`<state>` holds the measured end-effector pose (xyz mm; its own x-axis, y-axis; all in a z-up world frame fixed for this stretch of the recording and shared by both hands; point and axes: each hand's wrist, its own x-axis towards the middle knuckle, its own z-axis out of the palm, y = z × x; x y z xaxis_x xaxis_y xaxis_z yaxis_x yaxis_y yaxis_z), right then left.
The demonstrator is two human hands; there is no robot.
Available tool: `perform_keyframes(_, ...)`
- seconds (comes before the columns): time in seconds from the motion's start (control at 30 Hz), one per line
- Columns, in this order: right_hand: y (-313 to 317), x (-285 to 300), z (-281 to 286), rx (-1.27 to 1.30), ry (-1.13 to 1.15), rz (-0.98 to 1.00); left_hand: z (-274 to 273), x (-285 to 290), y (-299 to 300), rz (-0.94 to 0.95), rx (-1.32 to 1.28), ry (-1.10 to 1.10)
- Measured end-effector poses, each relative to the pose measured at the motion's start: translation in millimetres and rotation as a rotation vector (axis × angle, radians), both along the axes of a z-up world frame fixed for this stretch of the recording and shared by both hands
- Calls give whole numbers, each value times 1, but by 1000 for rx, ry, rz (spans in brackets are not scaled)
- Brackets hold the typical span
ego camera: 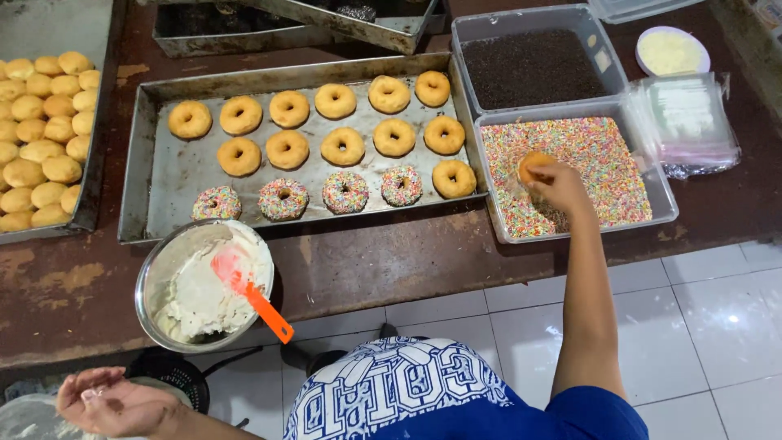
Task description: Decorating donuts with frosting and sprinkles.
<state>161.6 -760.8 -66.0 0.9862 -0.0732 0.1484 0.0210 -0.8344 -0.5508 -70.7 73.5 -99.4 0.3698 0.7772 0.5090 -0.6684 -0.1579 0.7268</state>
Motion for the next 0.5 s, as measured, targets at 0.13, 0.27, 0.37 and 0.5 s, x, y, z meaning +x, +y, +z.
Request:
perform_keyframes(0.13, 19, -3, 12, -55, 103, -196, -33, 3, 14, -81, -71, 18)
perform_keyframes(0.27, 24, 10, -5, -118, -74, -71, -38, 16, 15, -127, -215, 95)
perform_keyframes(0.37, 27, 6, -8, -99, -95, -19, -40, 20, 7, -160, -258, 95)
perform_keyframes(0.5, 32, 1, 3, 40, -15, -78, -48, 25, -1, -153, -155, 140)
